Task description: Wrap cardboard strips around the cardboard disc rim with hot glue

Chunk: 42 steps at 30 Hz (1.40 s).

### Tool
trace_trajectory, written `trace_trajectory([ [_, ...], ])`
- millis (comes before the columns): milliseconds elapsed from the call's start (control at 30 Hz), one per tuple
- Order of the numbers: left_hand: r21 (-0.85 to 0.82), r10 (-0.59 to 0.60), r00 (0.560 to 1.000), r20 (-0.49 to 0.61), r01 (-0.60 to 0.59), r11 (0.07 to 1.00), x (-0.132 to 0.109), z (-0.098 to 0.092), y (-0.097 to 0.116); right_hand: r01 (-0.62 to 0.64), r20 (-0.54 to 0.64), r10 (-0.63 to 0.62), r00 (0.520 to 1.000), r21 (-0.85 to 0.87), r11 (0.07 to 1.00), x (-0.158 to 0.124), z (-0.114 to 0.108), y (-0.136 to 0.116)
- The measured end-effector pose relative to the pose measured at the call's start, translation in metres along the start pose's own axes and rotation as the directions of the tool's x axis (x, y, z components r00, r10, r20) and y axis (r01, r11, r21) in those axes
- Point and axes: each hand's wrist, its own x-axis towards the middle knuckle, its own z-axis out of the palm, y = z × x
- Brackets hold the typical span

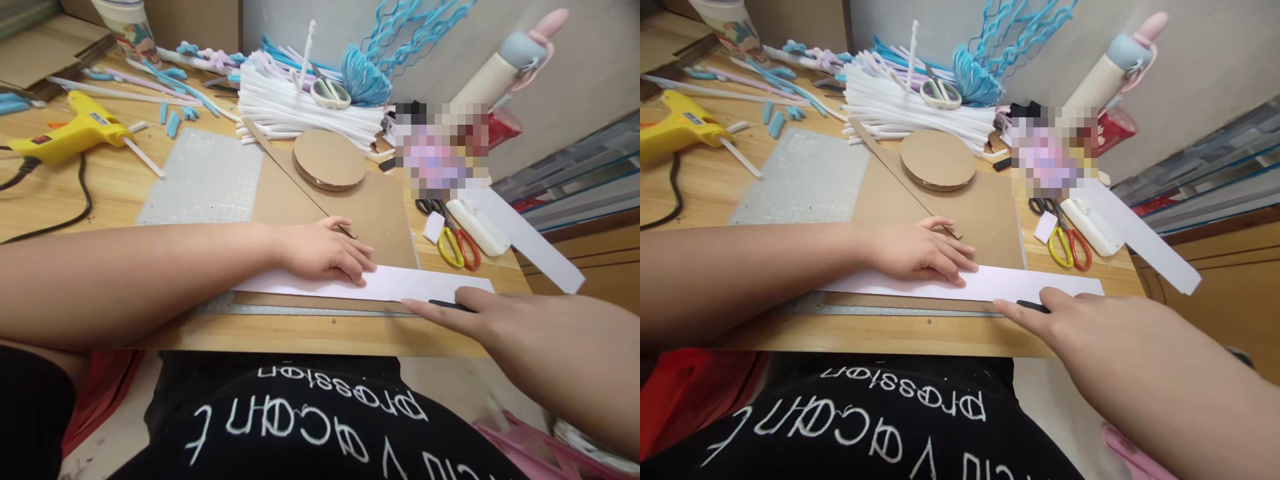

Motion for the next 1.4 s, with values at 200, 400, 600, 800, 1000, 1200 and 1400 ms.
trace_trajectory([
  [200, -0.005, -0.018, 1.000, 0.024, 0.018, 1.000, 0.003, -0.002, 0.005, 0.177, -0.146, -0.158, 0.977, 0.130, 0.976, 0.048, -0.008, -0.046],
  [400, -0.006, -0.014, 0.999, 0.047, 0.014, 1.000, 0.004, -0.005, 0.008, 0.278, -0.110, -0.266, 0.958, 0.119, 0.953, 0.104, 0.005, -0.100],
  [600, -0.012, 0.017, 1.000, 0.026, -0.016, 1.000, 0.003, -0.008, 0.011, 0.259, -0.065, -0.253, 0.965, 0.110, 0.960, 0.115, 0.009, -0.103],
  [800, -0.012, 0.010, 1.000, 0.017, -0.010, 1.000, 0.003, -0.008, 0.012, 0.273, -0.016, -0.274, 0.962, 0.135, 0.952, 0.119, 0.006, -0.103],
  [1000, -0.020, -0.019, 0.998, 0.054, 0.020, 1.000, 0.004, -0.008, 0.012, 0.290, -0.030, -0.289, 0.957, 0.013, 0.957, 0.122, -0.009, -0.109],
  [1200, -0.042, -0.015, 0.998, 0.068, 0.017, 0.999, 0.005, -0.005, 0.008, 0.276, -0.004, -0.277, 0.961, -0.062, 0.959, 0.121, -0.025, -0.114],
  [1400, -0.060, 0.006, 0.999, 0.032, -0.004, 0.998, 0.005, -0.004, 0.005, 0.238, -0.054, -0.240, 0.969, -0.046, 0.970, 0.105, -0.015, -0.103],
])
